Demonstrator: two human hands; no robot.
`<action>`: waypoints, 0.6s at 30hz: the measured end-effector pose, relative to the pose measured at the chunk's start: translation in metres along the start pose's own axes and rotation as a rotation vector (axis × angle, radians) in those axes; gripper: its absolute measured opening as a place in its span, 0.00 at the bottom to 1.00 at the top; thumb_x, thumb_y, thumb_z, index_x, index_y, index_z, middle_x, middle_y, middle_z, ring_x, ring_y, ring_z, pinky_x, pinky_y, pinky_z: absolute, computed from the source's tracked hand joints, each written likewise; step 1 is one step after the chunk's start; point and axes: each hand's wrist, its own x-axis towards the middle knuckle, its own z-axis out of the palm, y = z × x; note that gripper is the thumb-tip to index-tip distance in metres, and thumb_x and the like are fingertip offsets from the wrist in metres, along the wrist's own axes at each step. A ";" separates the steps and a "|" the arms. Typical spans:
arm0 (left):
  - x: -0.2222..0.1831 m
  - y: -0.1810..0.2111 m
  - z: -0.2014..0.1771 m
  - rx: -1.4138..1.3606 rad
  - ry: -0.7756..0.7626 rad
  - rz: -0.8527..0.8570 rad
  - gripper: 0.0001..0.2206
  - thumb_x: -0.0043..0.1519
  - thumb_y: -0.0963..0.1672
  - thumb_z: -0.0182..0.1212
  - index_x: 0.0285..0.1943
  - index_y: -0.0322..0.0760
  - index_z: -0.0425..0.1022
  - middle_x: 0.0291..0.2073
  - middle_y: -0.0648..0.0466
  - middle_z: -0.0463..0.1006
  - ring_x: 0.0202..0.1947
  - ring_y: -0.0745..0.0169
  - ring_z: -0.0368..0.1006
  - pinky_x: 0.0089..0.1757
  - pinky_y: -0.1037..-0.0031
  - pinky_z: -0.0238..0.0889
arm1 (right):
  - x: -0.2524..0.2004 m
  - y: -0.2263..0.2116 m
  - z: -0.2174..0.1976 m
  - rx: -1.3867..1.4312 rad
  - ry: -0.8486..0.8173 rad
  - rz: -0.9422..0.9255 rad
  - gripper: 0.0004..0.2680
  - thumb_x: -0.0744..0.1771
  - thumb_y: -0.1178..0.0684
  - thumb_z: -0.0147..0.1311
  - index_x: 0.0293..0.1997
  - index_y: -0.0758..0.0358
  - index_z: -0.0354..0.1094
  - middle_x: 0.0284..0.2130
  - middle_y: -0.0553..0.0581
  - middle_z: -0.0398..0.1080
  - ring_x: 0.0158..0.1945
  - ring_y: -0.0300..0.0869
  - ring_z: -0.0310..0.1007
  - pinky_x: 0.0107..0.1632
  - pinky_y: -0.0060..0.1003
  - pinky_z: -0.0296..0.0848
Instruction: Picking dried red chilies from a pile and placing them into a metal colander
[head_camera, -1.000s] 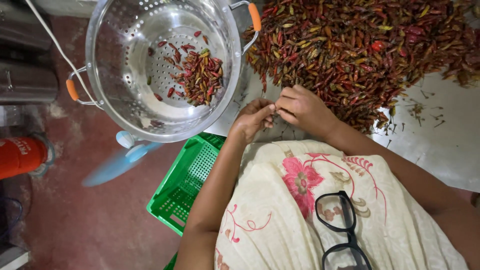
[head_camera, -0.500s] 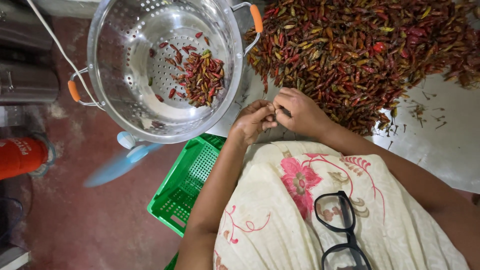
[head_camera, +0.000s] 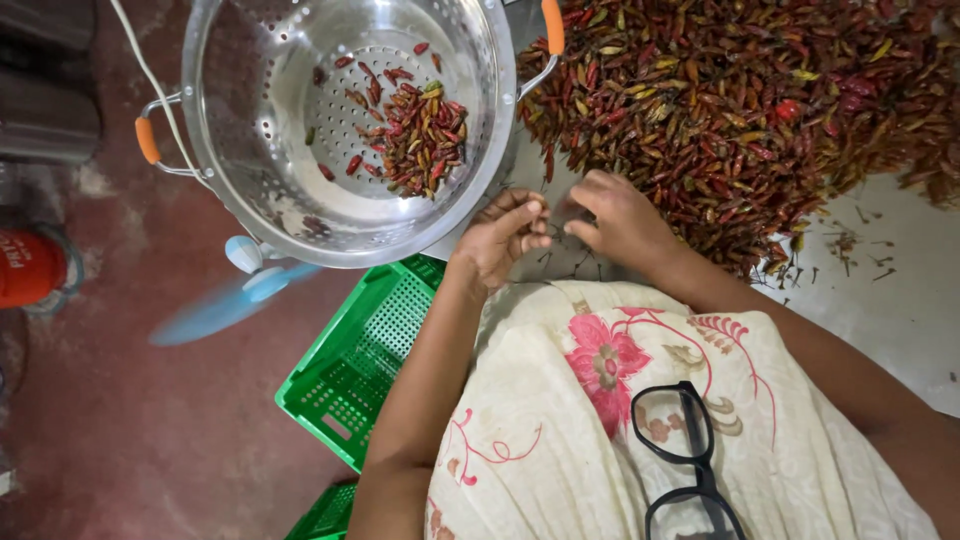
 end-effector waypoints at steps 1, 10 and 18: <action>-0.008 0.007 0.007 -0.002 -0.002 -0.001 0.14 0.63 0.42 0.67 0.52 0.26 0.74 0.38 0.44 0.77 0.32 0.65 0.78 0.39 0.69 0.83 | 0.002 0.000 -0.001 -0.002 0.000 0.002 0.10 0.65 0.55 0.65 0.45 0.68 0.72 0.39 0.64 0.69 0.45 0.58 0.72 0.50 0.52 0.71; -0.055 0.130 0.026 0.993 0.053 0.613 0.06 0.64 0.38 0.63 0.47 0.38 0.76 0.35 0.49 0.78 0.39 0.56 0.76 0.47 0.64 0.70 | 0.042 0.011 0.017 -0.552 0.345 -0.281 0.08 0.69 0.49 0.53 0.51 0.52 0.73 0.39 0.54 0.64 0.44 0.50 0.64 0.39 0.43 0.66; -0.070 0.132 0.046 1.185 0.035 0.887 0.11 0.61 0.34 0.61 0.51 0.34 0.77 0.47 0.41 0.77 0.58 0.38 0.71 0.61 0.52 0.61 | 0.041 0.048 0.041 -0.593 0.464 -0.392 0.11 0.74 0.43 0.40 0.44 0.51 0.70 0.38 0.50 0.66 0.46 0.46 0.62 0.43 0.38 0.65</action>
